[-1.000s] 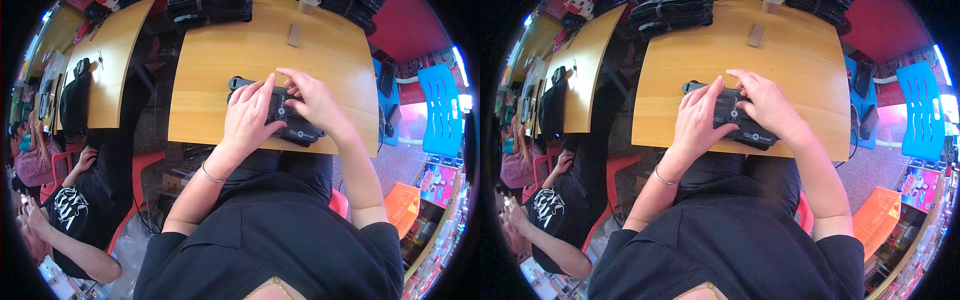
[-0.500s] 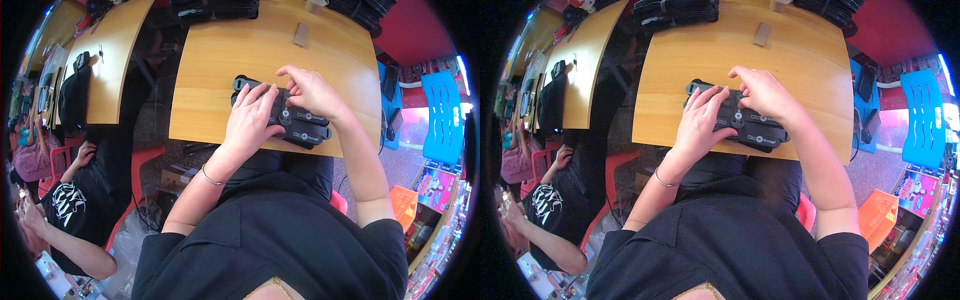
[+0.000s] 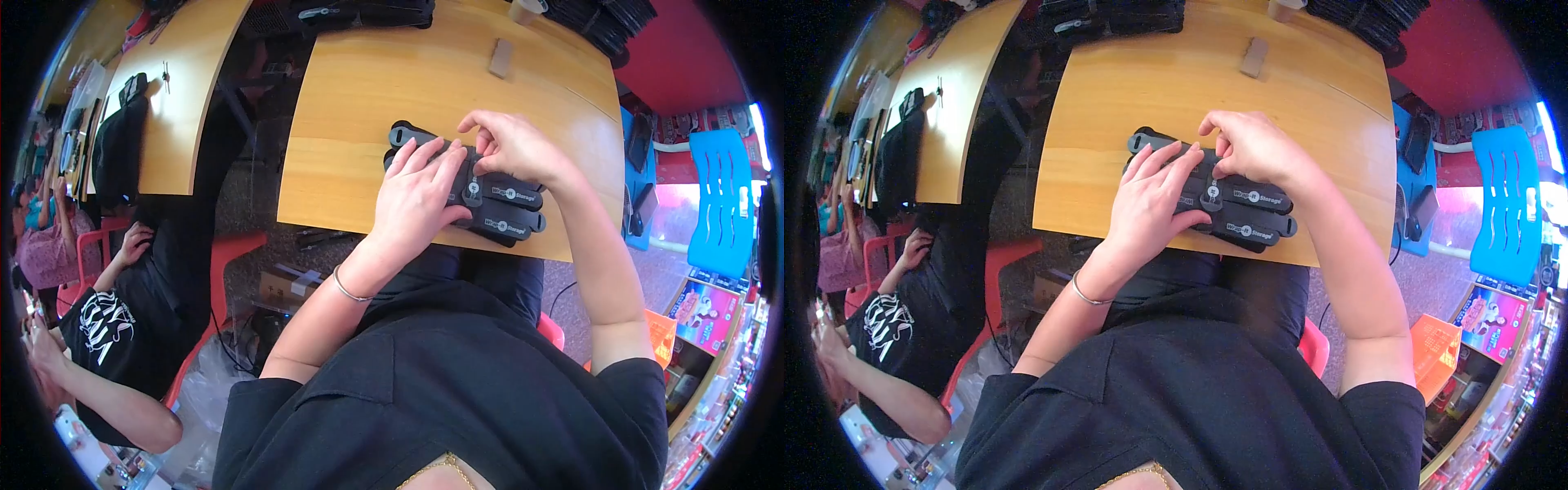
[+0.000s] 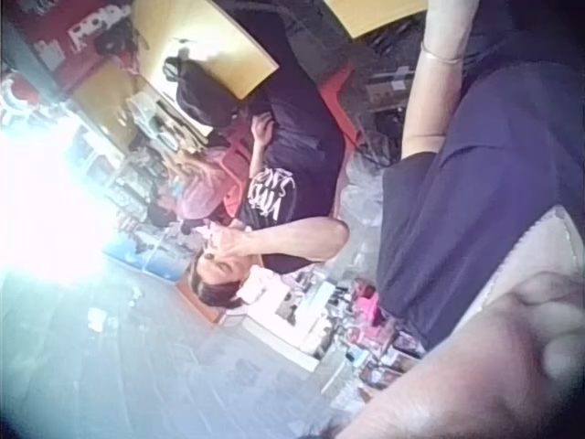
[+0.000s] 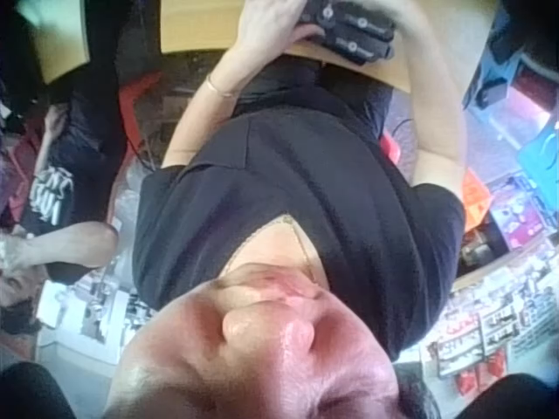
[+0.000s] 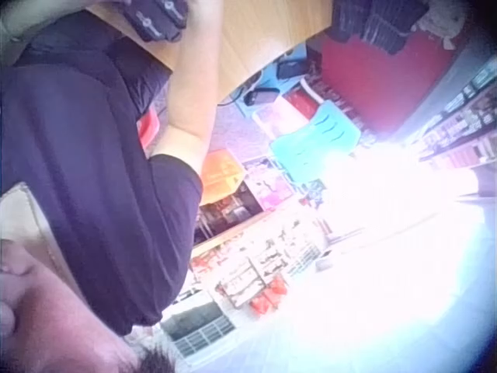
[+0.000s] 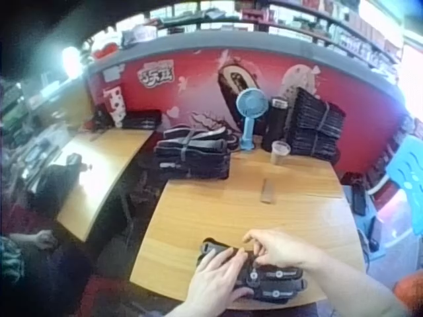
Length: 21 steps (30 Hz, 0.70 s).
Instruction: Inspecting and organizing tactical mechanical tourniquets on a wooden table.
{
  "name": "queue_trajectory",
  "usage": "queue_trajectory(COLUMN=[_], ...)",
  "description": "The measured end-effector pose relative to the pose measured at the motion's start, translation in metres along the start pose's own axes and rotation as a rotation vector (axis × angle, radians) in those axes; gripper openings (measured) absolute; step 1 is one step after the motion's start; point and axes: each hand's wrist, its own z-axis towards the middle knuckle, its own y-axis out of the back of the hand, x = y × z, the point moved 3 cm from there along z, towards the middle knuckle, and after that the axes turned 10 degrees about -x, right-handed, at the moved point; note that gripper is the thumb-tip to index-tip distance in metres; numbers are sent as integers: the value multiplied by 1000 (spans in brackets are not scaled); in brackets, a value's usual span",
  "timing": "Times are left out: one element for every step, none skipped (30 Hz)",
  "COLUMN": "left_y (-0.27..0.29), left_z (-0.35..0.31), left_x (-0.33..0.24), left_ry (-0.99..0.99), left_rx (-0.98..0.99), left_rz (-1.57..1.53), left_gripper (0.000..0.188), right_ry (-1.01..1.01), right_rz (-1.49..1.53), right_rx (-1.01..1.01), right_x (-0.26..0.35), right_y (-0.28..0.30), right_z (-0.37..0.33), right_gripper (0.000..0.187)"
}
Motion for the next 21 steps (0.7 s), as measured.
queue_trajectory(left_y=[0,0,0,0,-1,-1,-1,-2,-2,-3,-3,-4,-5,-5,-5,-5,-7,-8,-8,-8,-8], left_z=[0,-1,-2,-2,-2,-2,-3,-3,-3,-2,-2,-2,-2,-1,-3,-5,-5,-5,-5,-6,-6], left_x=[0,0,0,1,2,3,3,3,3,4,5,5,5,5,7,9,9,9,9,8,8], left_ry=[2,12,22,25,25,25,26,18,9,6,4,1,-1,11,28,38,11,-16,-14,-31,-48], left_rx=[-1,8,16,17,26,36,36,30,24,25,30,35,35,48,62,62,28,-7,-7,-9,-10], left_rz=[0,2,3,3,1,-2,-3,11,23,20,31,41,37,55,77,82,91,100,99,112,127], left_gripper=[76,76,76,76,76,75,75,75,75,75,74,74,74,73,73,73,71,69,69,67,66], right_ry=[-5,-10,-9,-7,-4,-5,24,52,49,76,105,103,120,143,149,223,290,289,293,292,288], right_rz=[-27,-54,-54,-39,-25,-25,-48,-72,-73,-60,-46,-48,4,58,61,70,75,73,56,38,39], right_rx=[33,66,69,55,41,42,-28,-100,-102,-115,-123,-123,-98,-69,-60,-97,-141,-139,-218,-302,-303], right_x=[1,2,2,1,1,2,3,4,1,-1,-1,0,3,10,17,26,31,29,25,22,21], right_y=[1,1,-1,-2,-3,-4,-4,-2,-4,-5,-6,-5,-3,-3,-4,-4,-2,-4,-6,-7,-9], right_z=[2,2,2,1,0,-2,-4,-6,-6,-6,-7,-11,-19,-26,-35,-46,-57,-62,-66,-70,-72], right_gripper=[50,49,49,48,47,47,46,45,45,44,43,43,40,38,38,35,32,32,28,24,24])
